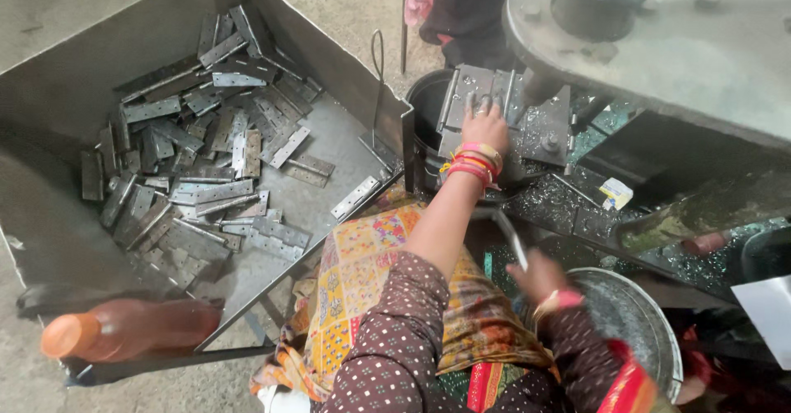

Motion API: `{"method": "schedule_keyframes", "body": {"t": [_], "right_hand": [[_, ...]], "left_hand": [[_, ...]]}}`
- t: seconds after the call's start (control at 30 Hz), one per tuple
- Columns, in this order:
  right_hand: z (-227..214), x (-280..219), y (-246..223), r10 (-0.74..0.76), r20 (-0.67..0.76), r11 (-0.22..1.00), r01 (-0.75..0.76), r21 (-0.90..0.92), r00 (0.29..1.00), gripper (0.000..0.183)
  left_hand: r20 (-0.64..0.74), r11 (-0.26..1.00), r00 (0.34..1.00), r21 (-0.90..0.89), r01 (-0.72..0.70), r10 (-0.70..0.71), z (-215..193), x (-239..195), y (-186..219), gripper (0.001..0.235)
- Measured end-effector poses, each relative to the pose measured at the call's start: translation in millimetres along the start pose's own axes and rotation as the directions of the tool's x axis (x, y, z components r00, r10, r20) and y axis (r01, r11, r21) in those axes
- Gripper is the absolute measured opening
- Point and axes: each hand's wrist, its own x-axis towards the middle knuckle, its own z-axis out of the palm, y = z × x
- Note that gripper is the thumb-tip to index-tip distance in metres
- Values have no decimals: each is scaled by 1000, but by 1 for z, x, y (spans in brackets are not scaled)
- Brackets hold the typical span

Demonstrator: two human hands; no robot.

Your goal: The person picks up a metal hinge from a bin, places it into a press machine, operates the machine with a lever, and then removes the hinge.

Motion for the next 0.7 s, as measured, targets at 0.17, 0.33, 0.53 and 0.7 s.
{"method": "schedule_keyframes", "body": {"t": [0.17,0.33,0.53,0.7], "right_hand": [[33,-21,-1,43,-92,994,-33,102,995,51],[-55,-19,-28,62,-33,998,-61,27,997,57],[-85,-40,-51,-46,-520,952,195,236,853,48],[-79,-45,-48,-38,-607,921,263,287,794,44]], "left_hand": [[-3,1000,1000,4,-26,26,5,-5,-5,38],[53,998,996,15,-68,67,-20,-18,-7,35],[-192,978,969,171,-121,153,-25,-135,27,46],[-443,962,855,75,-264,269,-34,-165,8,34]]}}
